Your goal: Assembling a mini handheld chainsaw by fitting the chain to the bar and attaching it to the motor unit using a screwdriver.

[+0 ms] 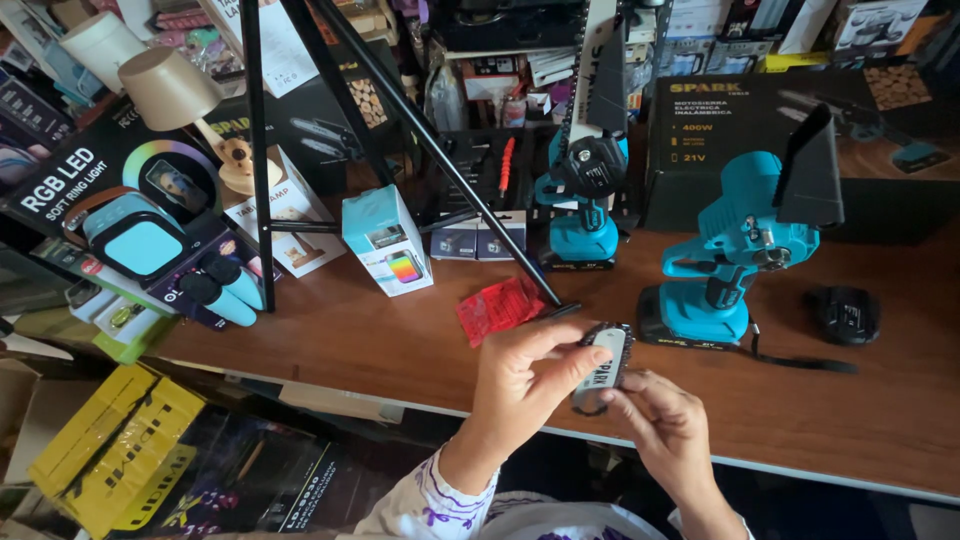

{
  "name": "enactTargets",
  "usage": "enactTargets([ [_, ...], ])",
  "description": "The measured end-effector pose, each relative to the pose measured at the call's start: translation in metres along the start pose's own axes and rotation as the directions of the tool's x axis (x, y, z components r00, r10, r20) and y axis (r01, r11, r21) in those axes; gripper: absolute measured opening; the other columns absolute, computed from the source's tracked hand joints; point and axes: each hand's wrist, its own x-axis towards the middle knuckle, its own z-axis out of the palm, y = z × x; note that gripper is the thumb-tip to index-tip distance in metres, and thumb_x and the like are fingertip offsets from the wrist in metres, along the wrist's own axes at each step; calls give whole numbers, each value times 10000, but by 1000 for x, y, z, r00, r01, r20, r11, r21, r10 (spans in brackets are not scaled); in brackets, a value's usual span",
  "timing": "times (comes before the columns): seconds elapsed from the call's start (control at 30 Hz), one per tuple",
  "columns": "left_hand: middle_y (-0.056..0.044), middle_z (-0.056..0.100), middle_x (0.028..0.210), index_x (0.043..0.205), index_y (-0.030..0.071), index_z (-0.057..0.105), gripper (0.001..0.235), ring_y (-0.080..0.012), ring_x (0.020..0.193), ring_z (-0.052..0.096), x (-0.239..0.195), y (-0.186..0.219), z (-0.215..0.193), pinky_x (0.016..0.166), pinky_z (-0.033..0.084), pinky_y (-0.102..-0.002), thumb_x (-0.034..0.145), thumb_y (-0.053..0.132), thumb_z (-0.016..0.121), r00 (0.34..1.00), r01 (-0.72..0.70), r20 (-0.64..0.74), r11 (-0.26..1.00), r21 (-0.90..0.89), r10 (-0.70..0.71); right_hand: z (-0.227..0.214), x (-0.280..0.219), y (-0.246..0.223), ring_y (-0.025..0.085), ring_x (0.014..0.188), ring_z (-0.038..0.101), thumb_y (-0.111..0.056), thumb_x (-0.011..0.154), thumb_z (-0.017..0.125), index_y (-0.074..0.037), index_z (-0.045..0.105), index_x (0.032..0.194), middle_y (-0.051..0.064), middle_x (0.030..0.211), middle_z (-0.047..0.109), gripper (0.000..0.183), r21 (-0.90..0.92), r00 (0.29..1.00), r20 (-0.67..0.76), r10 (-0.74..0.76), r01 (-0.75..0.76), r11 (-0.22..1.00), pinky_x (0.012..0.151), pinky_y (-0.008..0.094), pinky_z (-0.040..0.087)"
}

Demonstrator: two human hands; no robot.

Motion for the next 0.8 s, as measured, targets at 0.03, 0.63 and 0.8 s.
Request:
enactTargets([
  [0.03, -123, 765, 980, 1035, -29, 715, 142, -154, 834, 720, -1, -1, 1, 732, 671, -264, 935, 68, 739, 1000, 0, 0, 1000, 0, 0, 0, -1, 2, 109, 679, 598, -109, 881, 747, -65, 729, 906, -2, 769, 698, 53, 0, 1000, 0, 0, 0, 1000, 663, 245, 491],
  [0.63, -142, 754, 1074, 1164, 31, 658, 262, -225, 919, 774, -15, -29, 9, 764, 682, -309, 930, 88, 762, 994, -73, -86, 997, -13, 71, -19, -3, 14, 59, 777, 586, -48, 889, 748, -20, 695, 975, 32, 888, 706, 104, 16, 982, -183, 56, -54, 998, 661, 202, 501],
  [0.8, -143, 782, 1072, 1200, 26, 697, 273, -205, 897, 780, -13, -26, 12, 822, 639, -292, 937, 55, 762, 974, -190, -104, 974, 124, 203, -19, -5, 25, 57, 875, 655, -17, 851, 779, -29, 721, 1028, 75, 1021, 767, 186, 131, 974, -207, 94, -68, 989, 737, 193, 581],
])
